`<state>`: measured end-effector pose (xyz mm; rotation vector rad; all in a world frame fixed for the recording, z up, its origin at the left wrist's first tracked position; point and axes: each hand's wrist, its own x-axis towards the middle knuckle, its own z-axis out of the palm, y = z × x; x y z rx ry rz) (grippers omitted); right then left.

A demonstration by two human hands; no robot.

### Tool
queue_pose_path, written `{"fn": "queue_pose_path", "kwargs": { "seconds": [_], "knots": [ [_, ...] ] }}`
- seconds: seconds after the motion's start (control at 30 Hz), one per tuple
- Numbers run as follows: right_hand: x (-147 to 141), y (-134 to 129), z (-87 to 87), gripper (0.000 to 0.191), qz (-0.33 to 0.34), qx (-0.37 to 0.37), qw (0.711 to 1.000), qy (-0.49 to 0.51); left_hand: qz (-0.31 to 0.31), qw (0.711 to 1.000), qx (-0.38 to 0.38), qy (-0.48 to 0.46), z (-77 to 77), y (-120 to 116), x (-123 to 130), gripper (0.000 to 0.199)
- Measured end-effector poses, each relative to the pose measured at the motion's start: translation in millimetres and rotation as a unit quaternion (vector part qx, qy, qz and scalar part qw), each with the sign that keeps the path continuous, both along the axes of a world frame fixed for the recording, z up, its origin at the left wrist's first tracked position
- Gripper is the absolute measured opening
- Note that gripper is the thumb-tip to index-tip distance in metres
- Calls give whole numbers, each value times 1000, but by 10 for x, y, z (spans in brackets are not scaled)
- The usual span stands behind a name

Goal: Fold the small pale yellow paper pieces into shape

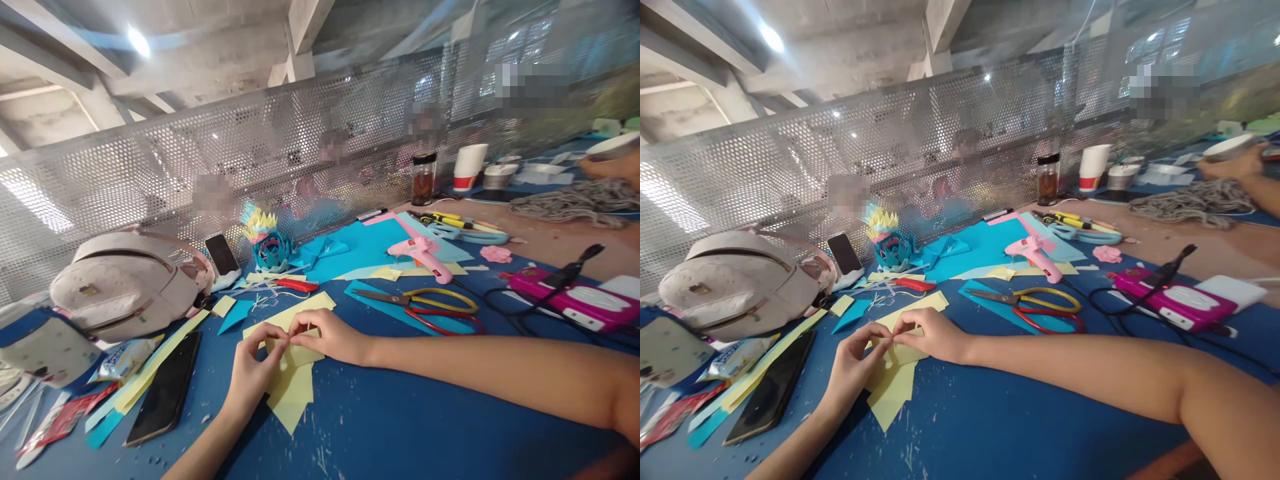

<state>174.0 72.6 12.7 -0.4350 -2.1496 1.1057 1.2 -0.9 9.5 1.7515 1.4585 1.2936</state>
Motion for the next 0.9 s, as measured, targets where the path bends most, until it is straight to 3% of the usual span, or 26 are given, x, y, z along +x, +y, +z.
{"fn": "queue_pose_path", "kwargs": {
  "seconds": [0.5,0.7,0.9],
  "knots": [
    [-14,5,-20,10,-14,-11,1000,5,3,1000,-9,0,23,-21,38,11],
    [-9,21,-15,12,-32,-27,999,16,9,994,-55,-89,-74,49,-21,16],
    [-31,85,-75,18,-58,-71,996,10,52,990,-76,-106,-94,65,-51,16]
  ]
}}
